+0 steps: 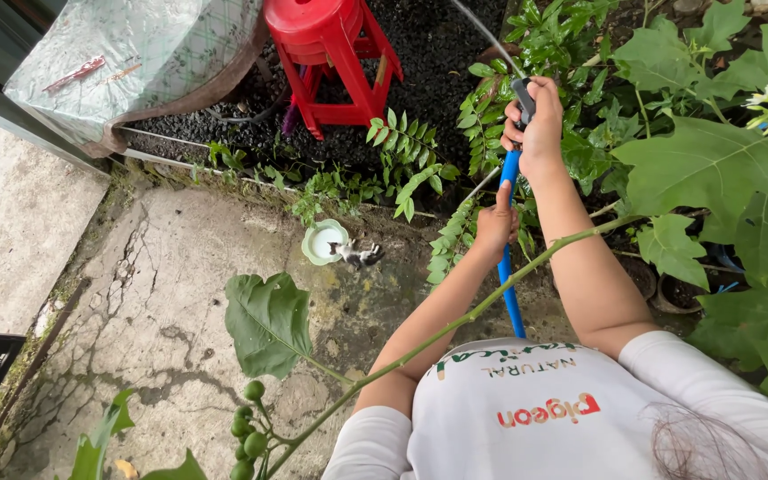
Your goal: Watering various potted and garden plants using a garden hose
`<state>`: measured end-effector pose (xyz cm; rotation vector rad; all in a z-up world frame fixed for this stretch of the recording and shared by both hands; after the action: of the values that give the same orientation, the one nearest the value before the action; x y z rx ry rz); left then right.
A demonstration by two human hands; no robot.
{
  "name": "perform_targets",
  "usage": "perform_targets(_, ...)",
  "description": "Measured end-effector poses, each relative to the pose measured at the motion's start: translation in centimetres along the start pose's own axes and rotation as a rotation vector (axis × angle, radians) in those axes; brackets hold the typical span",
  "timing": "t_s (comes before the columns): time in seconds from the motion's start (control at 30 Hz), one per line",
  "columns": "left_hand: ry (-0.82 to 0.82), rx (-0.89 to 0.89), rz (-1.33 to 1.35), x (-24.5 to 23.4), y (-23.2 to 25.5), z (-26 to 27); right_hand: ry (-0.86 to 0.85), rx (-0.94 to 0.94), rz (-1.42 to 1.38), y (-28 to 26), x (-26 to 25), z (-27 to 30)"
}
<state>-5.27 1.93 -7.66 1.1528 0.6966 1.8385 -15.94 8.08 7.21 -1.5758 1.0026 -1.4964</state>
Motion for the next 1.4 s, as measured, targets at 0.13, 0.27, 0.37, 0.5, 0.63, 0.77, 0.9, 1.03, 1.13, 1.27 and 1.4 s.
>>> perform_targets(0.13,-0.006,-0.001,-0.01,0.1,0.0,0.0,-0.003,0.004,0.014,-0.1,0.2,0.3)
perform_targets(0.27,-0.008,-0.002,0.014,-0.1,-0.5,-0.5,0.017,0.009,0.019,-0.3,0.3,0.5)
perform_targets(0.37,0.002,-0.001,0.003,-0.2,-0.1,-0.4,-0.057,-0.012,0.052,-0.4,1.3,0.5)
perform_targets(0.5,-0.025,0.033,0.024,0.0,1.1,-1.0,-0.063,-0.06,0.022,-1.6,2.1,0.4)
perform_targets(0.63,-0.017,0.058,-0.012,0.1,2.2,-0.6,-0.029,-0.081,-0.026,-2.2,1.8,0.3)
perform_targets(0.77,-0.076,0.01,-0.027,-0.2,0.0,-1.0,-0.023,0.0,0.068,-1.4,1.6,0.9)
perform_targets(0.9,0.049,0.04,-0.079,-1.2,-2.1,-2.5,-0.002,-0.006,0.018,1.2,-0.6,-0.3)
perform_targets(1.03,0.084,0.055,-0.079,-2.6,-6.3,-5.6,0.039,-0.004,0.006,3.0,-3.4,-0.6)
perform_targets(1.13,0.069,0.047,-0.086,-2.3,-7.4,-5.2,0.105,0.016,0.012,3.9,-5.6,-0.5)
perform_targets(1.27,0.036,0.044,-0.09,-1.1,-6.4,-4.0,0.269,-0.037,-0.025,4.1,-9.7,-0.8)
perform_targets(1.4,-0.059,0.054,-0.177,1.4,-2.6,-2.2,0.308,-0.154,0.003,-1.3,-8.4,2.1)
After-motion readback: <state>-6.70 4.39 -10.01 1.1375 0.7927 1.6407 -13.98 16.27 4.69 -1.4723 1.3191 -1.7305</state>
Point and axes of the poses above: each hand's wrist, its own z-axis away from the middle knuckle, its own x-axis out of the palm, y = z × x, the point moved 8 cm from there along -z, towards the middle knuckle, and after that the axes turned 9 degrees about z, right-handed, at the moved point
